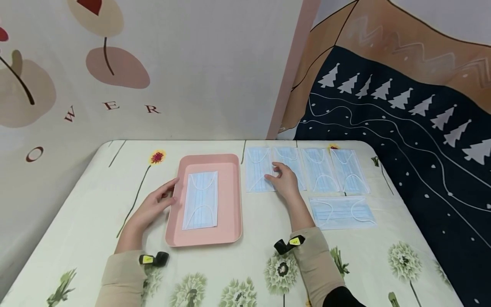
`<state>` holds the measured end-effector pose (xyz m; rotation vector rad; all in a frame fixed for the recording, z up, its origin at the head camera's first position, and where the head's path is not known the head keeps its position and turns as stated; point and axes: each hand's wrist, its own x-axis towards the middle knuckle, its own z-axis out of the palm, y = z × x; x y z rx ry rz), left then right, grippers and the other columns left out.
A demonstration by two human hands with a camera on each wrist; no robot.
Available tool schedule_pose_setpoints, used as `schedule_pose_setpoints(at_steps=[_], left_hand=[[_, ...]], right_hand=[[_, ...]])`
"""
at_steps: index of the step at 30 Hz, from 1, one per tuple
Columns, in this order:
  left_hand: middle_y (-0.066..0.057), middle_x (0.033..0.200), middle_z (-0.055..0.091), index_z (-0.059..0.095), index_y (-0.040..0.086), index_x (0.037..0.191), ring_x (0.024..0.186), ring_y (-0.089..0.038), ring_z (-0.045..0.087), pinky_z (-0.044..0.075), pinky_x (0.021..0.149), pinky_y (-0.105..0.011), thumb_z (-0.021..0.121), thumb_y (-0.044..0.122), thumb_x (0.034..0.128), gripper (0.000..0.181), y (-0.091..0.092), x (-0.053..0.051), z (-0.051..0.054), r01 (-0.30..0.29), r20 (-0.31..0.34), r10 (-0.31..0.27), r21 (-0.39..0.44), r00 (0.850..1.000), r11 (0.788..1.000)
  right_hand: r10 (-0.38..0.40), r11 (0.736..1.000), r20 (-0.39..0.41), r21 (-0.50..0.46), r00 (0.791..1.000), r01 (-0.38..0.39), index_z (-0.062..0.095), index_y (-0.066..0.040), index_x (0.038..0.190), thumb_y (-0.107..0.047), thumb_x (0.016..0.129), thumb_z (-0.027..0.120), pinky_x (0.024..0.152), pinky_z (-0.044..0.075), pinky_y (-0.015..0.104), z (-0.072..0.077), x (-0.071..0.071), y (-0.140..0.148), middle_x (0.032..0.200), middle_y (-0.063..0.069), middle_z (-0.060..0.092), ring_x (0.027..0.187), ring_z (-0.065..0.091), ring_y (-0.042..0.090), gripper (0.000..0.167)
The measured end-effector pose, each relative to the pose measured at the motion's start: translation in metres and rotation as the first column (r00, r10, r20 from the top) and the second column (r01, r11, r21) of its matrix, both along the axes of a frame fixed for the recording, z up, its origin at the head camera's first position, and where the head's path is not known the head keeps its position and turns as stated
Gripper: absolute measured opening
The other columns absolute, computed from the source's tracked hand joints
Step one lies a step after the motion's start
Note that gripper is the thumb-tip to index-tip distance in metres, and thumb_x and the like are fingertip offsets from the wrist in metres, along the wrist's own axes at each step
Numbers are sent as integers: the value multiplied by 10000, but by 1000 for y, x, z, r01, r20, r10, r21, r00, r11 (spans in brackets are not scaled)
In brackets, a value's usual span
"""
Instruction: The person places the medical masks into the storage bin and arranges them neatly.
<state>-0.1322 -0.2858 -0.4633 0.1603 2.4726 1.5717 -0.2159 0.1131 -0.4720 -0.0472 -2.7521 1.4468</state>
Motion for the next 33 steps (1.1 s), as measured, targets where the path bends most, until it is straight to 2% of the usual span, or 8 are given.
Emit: schedule_pose_setpoints(at_steps=[9,16,21,30,33], left_hand=[[-164,1527,276,294,143,1518,1403,-327,200,188,1097,-526,603,210,956,644,0,-1,-2,3,-9,-3,-1,1000,1000],[-162,1532,268,292,149,1519,1407,-329,190,183,1097,-526,595,207,961,637,0,0,-3,8,-18,-8,3,1000,1000],[-177,1517,292,299,138,1516,1397,-343,209,185,1092,-543,597,202,959,635,-1,-2,-4,10,-34,-10,1,999,1000],[-172,1515,298,311,143,1512,1395,-337,214,188,1093,-541,609,191,950,637,0,-2,-4,7,-30,-6,19,1000,1000],[-167,1521,289,308,148,1513,1399,-335,207,187,1094,-539,610,191,949,641,0,-1,-4,4,-25,-3,19,1000,1000]], right_hand=[[4,996,24,93,1000,-6,552,-36,1321,-192,827,765,931,421,393,3,-8,-2,1101,110,599,1021,540,278,561],[-1,985,52,173,999,-8,581,-79,1307,-162,825,761,866,442,386,7,-14,-4,997,70,593,923,542,253,521],[-2,981,91,196,996,-16,602,-95,1287,-157,815,770,832,440,378,11,-16,-5,939,42,575,870,522,236,504],[11,972,110,234,994,-37,585,-110,1315,-153,806,776,863,457,402,15,-19,-7,1085,97,600,984,558,275,546],[15,972,111,230,994,-40,583,-101,1315,-134,805,773,850,459,402,16,-20,-7,1082,104,602,977,558,276,546]])
